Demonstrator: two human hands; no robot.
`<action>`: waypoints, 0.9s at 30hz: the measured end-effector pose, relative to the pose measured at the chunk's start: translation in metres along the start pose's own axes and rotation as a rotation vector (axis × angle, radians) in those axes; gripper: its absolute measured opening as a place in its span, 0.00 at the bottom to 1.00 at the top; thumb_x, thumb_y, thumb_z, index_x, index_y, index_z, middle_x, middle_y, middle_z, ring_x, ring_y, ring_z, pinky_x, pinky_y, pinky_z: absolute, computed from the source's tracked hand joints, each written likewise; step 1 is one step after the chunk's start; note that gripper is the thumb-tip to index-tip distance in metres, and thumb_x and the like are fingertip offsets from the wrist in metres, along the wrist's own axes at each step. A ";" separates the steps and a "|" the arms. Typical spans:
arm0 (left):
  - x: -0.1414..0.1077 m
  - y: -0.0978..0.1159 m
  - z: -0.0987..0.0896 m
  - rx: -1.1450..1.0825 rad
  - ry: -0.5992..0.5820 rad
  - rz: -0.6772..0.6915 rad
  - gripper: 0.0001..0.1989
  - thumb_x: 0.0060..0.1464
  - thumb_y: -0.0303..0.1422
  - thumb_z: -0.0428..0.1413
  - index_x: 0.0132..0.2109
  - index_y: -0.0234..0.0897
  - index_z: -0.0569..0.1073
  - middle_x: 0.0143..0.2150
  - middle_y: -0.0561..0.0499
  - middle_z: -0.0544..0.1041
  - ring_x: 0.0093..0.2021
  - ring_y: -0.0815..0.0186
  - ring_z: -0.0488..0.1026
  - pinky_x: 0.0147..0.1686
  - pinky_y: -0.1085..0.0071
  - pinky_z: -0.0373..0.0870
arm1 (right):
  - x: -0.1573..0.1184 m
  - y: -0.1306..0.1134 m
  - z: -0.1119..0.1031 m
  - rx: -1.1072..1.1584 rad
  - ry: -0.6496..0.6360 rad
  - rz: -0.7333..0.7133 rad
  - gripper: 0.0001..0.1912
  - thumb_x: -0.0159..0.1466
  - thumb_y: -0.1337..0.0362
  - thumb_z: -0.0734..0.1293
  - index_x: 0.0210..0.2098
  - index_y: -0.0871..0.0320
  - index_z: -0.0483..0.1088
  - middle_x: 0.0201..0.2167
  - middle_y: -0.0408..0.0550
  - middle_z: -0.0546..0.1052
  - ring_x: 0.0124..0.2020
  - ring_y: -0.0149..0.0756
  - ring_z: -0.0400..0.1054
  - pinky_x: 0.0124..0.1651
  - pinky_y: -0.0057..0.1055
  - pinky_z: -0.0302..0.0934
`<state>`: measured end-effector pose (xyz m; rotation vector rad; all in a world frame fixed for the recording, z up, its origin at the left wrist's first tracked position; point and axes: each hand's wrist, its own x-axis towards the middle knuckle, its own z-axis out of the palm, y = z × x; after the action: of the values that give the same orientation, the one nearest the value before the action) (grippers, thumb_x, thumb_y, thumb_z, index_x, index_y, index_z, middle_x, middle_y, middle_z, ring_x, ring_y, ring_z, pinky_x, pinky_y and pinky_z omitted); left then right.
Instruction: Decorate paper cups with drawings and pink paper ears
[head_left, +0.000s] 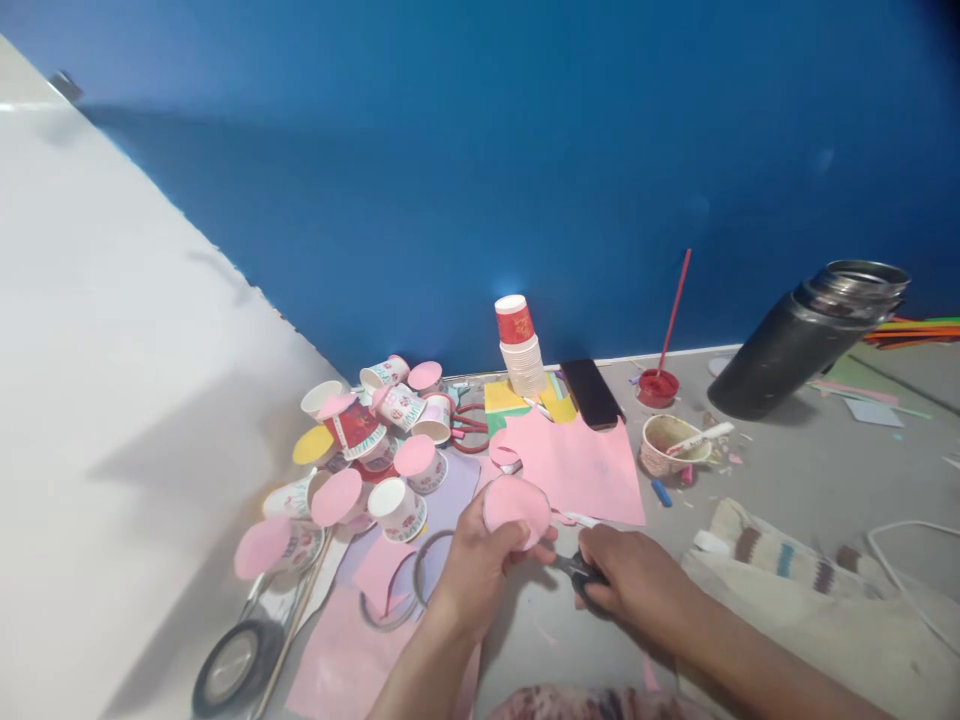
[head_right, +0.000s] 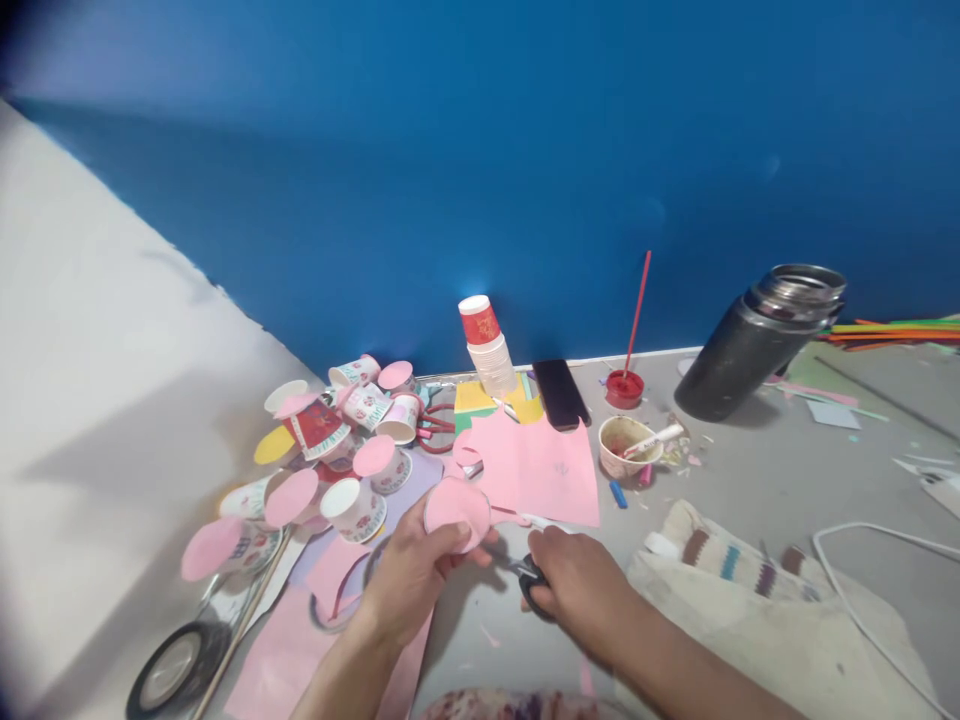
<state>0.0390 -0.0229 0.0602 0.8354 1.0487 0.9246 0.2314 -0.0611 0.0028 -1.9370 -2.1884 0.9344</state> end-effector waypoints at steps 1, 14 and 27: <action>0.004 0.000 0.000 0.020 -0.019 -0.006 0.15 0.45 0.31 0.65 0.42 0.33 0.77 0.32 0.46 0.83 0.27 0.63 0.79 0.28 0.71 0.76 | 0.002 0.001 0.000 0.022 -0.020 0.009 0.06 0.58 0.68 0.70 0.36 0.55 0.71 0.36 0.48 0.79 0.36 0.41 0.73 0.35 0.32 0.47; 0.027 -0.009 0.010 0.233 0.017 0.073 0.17 0.43 0.32 0.66 0.42 0.38 0.72 0.29 0.54 0.78 0.25 0.71 0.69 0.23 0.78 0.65 | 0.001 0.011 -0.026 0.781 0.326 -0.040 0.21 0.66 0.46 0.68 0.46 0.57 0.76 0.34 0.48 0.80 0.32 0.40 0.71 0.35 0.33 0.64; 0.035 -0.023 0.001 0.389 -0.060 0.160 0.12 0.46 0.37 0.69 0.35 0.36 0.77 0.25 0.57 0.72 0.25 0.71 0.63 0.26 0.74 0.60 | 0.004 0.013 -0.026 0.683 0.506 -0.083 0.15 0.69 0.54 0.66 0.29 0.56 0.74 0.20 0.40 0.71 0.21 0.31 0.64 0.26 0.29 0.56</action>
<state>0.0528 0.0007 0.0283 1.2781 1.1394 0.8337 0.2536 -0.0475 0.0160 -1.5171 -1.4080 0.8903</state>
